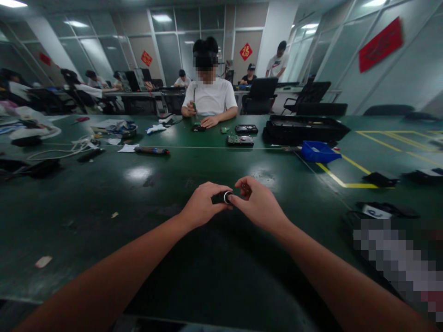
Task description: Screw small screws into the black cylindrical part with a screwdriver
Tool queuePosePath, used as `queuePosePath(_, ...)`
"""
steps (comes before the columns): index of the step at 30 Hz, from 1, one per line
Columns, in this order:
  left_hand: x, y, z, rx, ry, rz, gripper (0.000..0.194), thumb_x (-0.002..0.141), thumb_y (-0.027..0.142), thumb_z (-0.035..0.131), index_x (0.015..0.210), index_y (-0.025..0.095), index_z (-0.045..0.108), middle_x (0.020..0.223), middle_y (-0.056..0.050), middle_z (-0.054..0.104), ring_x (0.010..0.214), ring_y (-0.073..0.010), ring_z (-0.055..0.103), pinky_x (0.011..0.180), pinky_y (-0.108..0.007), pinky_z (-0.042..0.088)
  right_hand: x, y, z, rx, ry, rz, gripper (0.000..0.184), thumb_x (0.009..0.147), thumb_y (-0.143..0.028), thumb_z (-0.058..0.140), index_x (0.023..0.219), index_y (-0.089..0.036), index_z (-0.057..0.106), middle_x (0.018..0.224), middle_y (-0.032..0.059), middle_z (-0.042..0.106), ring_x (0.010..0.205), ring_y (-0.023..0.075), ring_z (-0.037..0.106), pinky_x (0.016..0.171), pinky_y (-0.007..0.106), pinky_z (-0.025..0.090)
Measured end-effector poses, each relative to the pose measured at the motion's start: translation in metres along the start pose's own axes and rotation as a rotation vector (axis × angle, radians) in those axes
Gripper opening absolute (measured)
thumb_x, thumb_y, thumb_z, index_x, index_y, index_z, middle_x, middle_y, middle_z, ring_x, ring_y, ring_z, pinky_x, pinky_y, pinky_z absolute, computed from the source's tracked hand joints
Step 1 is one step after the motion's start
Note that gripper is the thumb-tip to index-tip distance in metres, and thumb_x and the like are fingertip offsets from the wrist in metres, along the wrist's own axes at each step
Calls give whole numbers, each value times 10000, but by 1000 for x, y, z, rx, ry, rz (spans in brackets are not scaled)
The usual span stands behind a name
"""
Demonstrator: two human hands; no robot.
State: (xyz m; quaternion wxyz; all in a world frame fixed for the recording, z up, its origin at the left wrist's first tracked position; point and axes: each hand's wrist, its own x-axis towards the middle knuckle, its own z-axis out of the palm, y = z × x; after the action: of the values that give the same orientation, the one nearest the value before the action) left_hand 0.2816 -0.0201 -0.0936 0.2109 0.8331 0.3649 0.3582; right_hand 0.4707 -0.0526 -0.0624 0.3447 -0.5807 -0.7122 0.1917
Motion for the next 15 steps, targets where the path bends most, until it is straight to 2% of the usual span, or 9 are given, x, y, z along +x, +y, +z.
queuePosePath(3, 0, -2, 1, -29, 10, -73, 349, 770, 300, 800, 1105, 272, 706, 1055, -8, 740, 972, -219, 656, 869, -374, 502, 1, -3, -3, 89, 46, 14, 254, 865, -355, 611, 1047, -181, 640, 873, 47, 670, 759, 181, 606, 669, 324, 460)
queuePosePath(7, 1, -8, 0, -57, 64, -161, 377, 784, 327, 788, 1142, 263, 690, 1130, -17, 729, 1053, -235, 649, 956, -414, 480, 3, -7, -14, 180, 172, -32, 278, 954, -347, 496, 1109, -205, 677, 1008, 72, 694, 873, 196, 633, 747, 341, 474)
queuePosePath(12, 2, -13, -1, -99, 84, -190, 392, 806, 324, 773, 1179, 242, 687, 1195, -44, 715, 1126, -239, 638, 1030, -427, 453, 1, -11, -23, 185, 255, -89, 295, 955, -430, 533, 857, -196, 683, 738, 19, 645, 661, 156, 580, 616, 303, 432)
queuePosePath(15, 1, -15, -1, -93, 84, -205, 407, 805, 324, 775, 1193, 241, 686, 1197, -50, 715, 1123, -239, 638, 1028, -431, 452, 0, -12, -22, 336, 297, -85, 255, 957, -410, 535, 942, -192, 668, 744, 17, 671, 640, 147, 598, 603, 295, 465)
